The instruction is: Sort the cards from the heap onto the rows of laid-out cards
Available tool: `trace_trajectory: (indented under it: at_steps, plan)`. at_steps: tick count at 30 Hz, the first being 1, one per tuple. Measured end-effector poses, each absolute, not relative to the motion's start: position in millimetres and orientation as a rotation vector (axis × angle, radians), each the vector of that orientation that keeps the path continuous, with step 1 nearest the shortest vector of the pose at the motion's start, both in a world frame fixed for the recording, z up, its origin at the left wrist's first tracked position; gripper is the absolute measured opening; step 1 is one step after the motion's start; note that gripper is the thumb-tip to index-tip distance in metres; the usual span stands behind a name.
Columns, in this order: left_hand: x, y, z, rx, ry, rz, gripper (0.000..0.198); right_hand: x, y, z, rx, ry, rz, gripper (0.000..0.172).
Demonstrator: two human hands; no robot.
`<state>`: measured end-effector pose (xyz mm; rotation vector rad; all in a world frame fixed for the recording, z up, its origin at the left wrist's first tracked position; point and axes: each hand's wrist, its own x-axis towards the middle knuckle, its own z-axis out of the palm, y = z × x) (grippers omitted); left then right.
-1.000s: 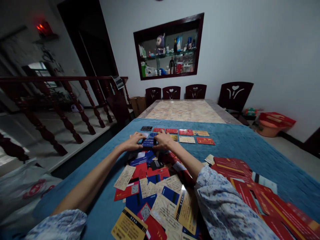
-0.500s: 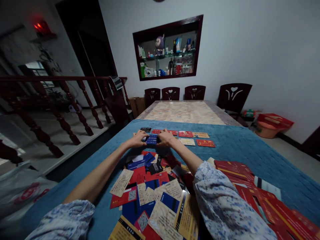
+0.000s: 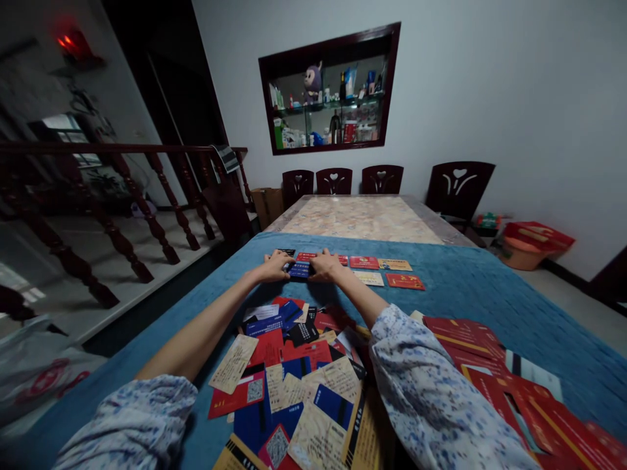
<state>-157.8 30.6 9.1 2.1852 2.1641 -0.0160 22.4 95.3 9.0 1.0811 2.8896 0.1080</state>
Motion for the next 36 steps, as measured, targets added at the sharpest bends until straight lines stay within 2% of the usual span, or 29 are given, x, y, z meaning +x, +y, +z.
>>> trace_trajectory:
  at_steps: [18,36]
  plan:
    - [-162,55,-4,2.162,2.143,-0.038,0.046,13,118,2,1.063,2.829,0.081,0.048]
    - [-163,64,-3,2.172,2.109,-0.147,0.048,-1,117,10,1.125,2.727,0.038,0.046]
